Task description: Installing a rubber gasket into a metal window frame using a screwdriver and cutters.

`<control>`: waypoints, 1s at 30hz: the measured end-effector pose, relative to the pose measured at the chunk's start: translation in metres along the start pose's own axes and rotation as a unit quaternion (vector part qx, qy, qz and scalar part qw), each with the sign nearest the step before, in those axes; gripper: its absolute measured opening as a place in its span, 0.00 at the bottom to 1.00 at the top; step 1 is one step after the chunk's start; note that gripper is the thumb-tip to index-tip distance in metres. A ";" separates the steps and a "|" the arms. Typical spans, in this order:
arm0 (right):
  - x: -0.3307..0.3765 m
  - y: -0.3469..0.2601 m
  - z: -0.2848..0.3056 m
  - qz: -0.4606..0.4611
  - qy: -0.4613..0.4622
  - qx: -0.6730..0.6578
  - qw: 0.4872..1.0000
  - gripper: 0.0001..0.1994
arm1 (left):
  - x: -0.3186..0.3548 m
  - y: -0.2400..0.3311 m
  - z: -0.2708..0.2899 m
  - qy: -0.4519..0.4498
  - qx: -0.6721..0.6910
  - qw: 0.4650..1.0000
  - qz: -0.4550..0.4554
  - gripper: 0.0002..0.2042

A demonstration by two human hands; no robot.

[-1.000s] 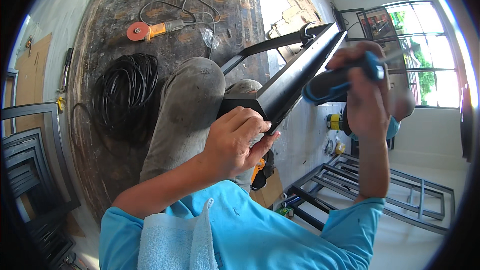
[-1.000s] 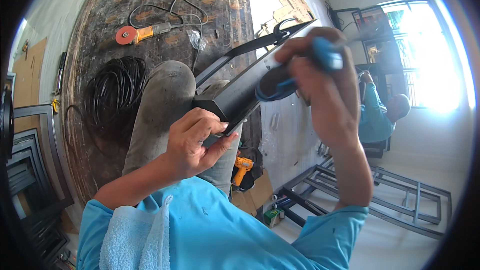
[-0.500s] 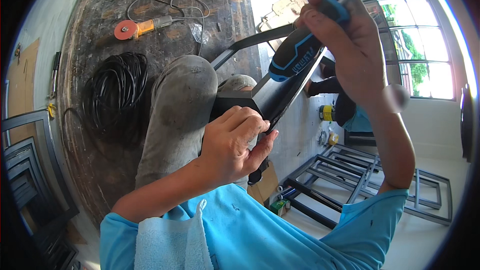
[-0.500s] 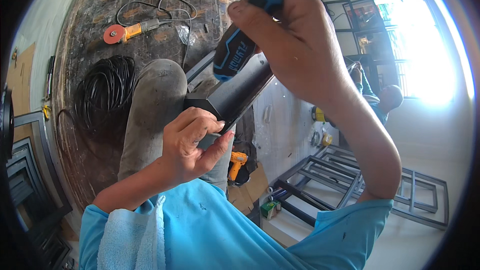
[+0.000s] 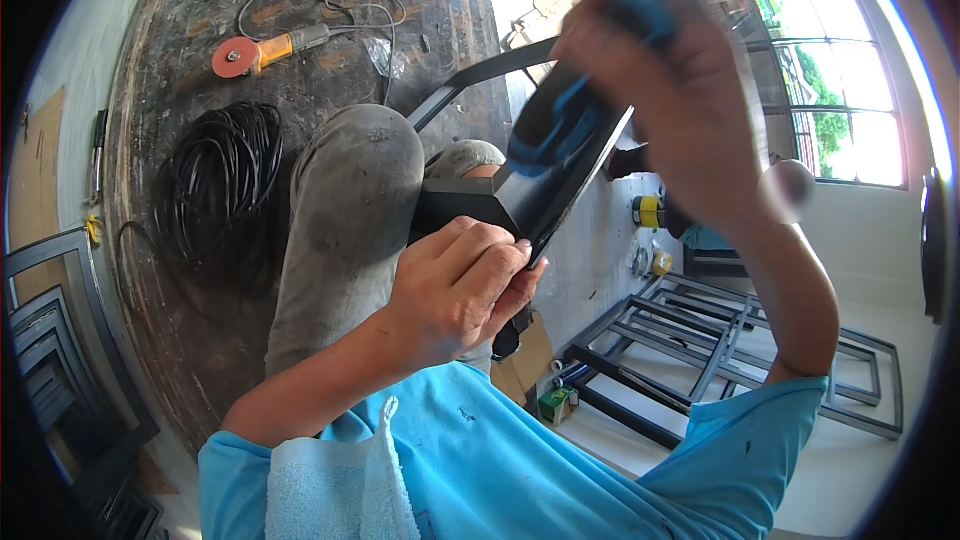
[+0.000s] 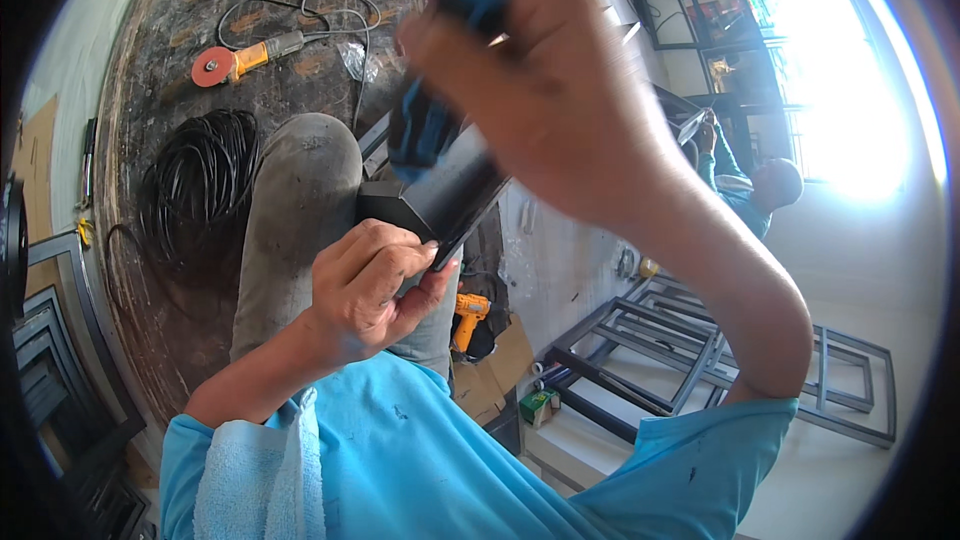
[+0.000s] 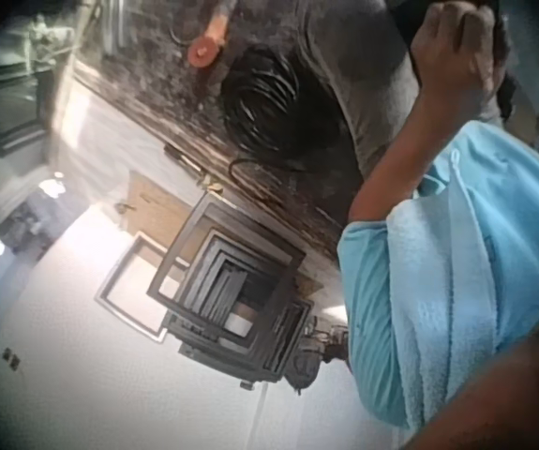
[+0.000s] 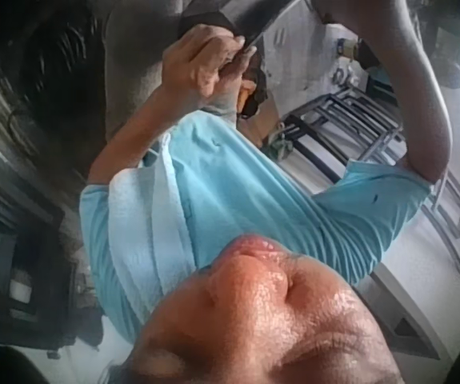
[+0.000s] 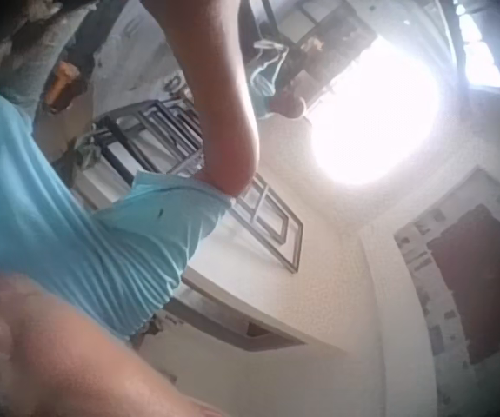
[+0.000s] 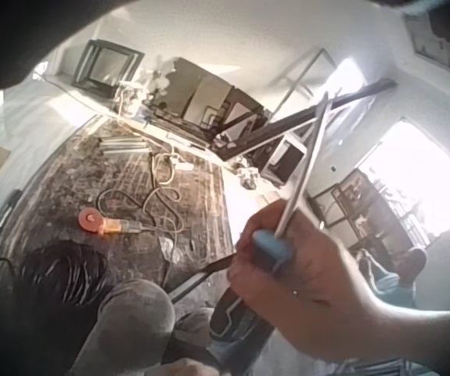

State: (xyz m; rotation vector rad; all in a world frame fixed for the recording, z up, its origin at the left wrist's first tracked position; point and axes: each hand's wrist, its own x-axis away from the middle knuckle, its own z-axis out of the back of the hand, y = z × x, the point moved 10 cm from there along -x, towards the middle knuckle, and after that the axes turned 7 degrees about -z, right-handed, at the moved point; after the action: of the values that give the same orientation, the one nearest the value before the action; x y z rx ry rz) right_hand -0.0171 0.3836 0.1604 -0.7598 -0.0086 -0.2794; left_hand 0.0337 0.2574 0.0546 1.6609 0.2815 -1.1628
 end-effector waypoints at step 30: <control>0.000 0.001 -0.042 0.008 -0.172 0.241 0.955 0.10 | 0.003 -0.005 -0.004 -0.009 0.024 1.000 -0.005 0.14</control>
State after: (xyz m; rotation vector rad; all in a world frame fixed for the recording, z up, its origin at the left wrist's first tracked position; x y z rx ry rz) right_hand -0.0208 0.3557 0.1289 -0.3126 -0.3884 -0.1167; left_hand 0.0337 0.2616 0.0487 1.6926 0.2517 -1.1993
